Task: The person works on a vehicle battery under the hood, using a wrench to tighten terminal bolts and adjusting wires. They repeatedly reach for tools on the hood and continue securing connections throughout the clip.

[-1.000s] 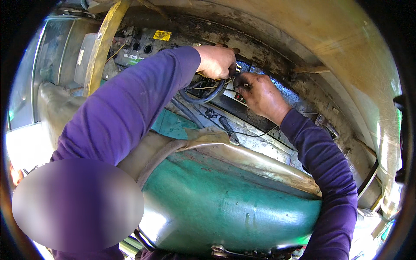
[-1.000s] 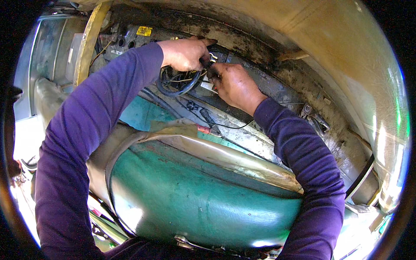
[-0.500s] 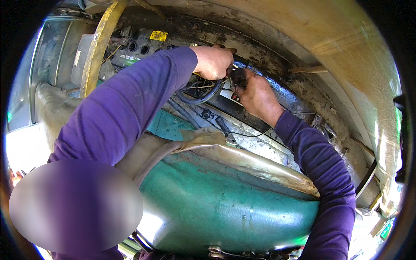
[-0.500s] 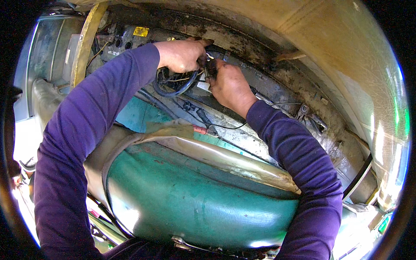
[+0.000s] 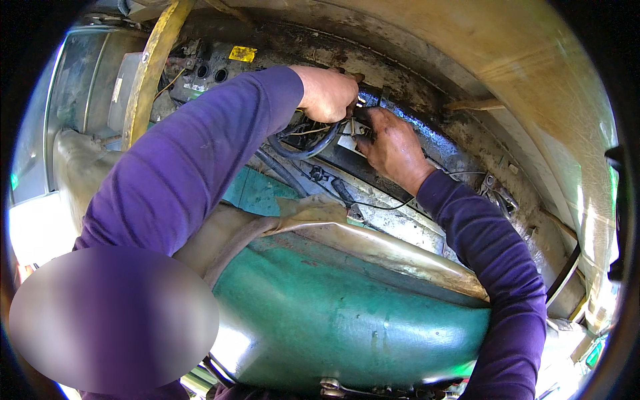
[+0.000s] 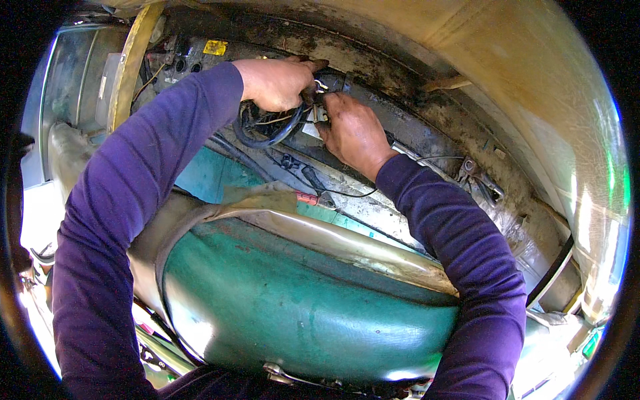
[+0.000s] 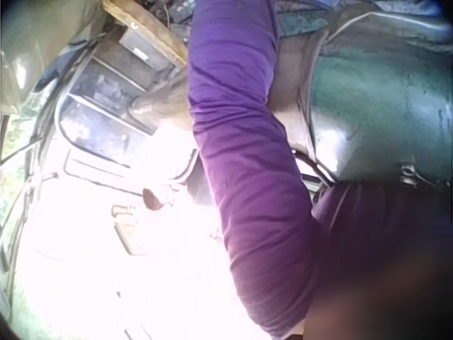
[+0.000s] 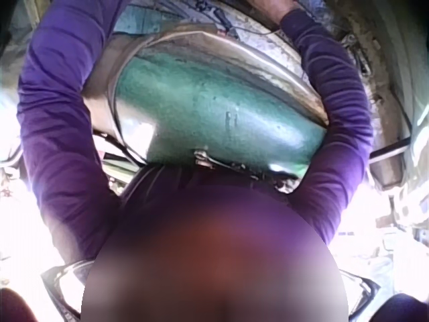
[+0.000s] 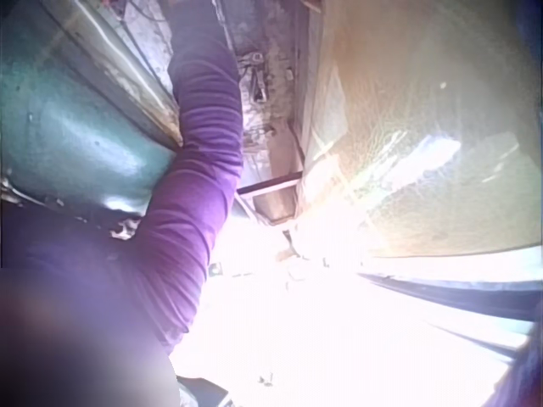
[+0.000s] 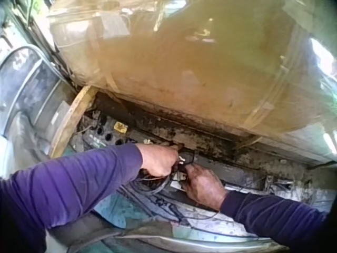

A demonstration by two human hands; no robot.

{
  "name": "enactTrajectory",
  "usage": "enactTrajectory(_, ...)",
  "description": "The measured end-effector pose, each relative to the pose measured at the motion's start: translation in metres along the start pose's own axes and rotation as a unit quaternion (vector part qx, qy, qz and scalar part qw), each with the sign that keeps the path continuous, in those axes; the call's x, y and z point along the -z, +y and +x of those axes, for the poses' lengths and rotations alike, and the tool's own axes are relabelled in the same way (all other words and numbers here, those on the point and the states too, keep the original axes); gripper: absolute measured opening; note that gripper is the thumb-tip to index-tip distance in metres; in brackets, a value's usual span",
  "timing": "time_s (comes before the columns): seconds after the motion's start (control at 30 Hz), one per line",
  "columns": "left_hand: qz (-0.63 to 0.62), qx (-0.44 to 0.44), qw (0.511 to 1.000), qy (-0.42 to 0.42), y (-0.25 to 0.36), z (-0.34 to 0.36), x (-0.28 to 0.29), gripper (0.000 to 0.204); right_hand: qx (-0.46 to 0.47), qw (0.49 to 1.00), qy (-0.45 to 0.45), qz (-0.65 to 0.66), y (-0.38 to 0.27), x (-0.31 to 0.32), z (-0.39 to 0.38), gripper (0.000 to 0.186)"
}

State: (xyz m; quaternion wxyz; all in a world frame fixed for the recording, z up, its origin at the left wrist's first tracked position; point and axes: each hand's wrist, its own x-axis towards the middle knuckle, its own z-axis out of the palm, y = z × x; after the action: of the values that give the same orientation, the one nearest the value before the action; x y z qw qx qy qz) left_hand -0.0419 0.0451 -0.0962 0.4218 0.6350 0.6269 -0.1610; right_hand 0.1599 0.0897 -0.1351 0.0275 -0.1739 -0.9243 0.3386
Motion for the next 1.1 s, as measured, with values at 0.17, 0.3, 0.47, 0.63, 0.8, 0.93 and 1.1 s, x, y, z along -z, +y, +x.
enactTrajectory(0.17,-0.015,0.012,1.0,-0.011,0.0,-0.003,0.003,0.037,-0.079,0.997,-0.009,0.001,-0.004,-0.002,-0.004,0.044)
enactTrajectory(0.3,-0.022,-0.001,1.0,0.011,0.001,-0.007,0.006,0.034,-0.064,0.998,0.001,0.016,-0.002,-0.003,-0.002,0.046)
enactTrajectory(0.47,-0.017,-0.015,0.999,0.024,0.004,-0.01,0.008,0.028,-0.079,0.997,0.004,0.02,0.001,-0.005,0.001,0.048)
enactTrajectory(0.63,-0.065,-0.025,0.997,0.029,0.001,-0.012,0.012,0.024,-0.089,0.994,0.008,0.063,0.0,-0.005,0.004,0.051)
enactTrajectory(0.8,-0.06,-0.03,0.994,0.09,0.0,-0.007,0.0,0.024,-0.083,0.996,-0.005,0.033,0.001,-0.004,0.003,0.049)
enactTrajectory(0.93,-0.058,-0.041,0.988,0.14,0.0,0.0,-0.01,0.024,0.018,1.0,0.01,-0.012,0.008,-0.004,-0.001,0.038)
enactTrajectory(1.1,-0.059,-0.02,0.992,0.112,-0.004,0.002,-0.01,0.023,0.132,0.989,0.036,-0.052,0.014,-0.004,-0.007,0.023)
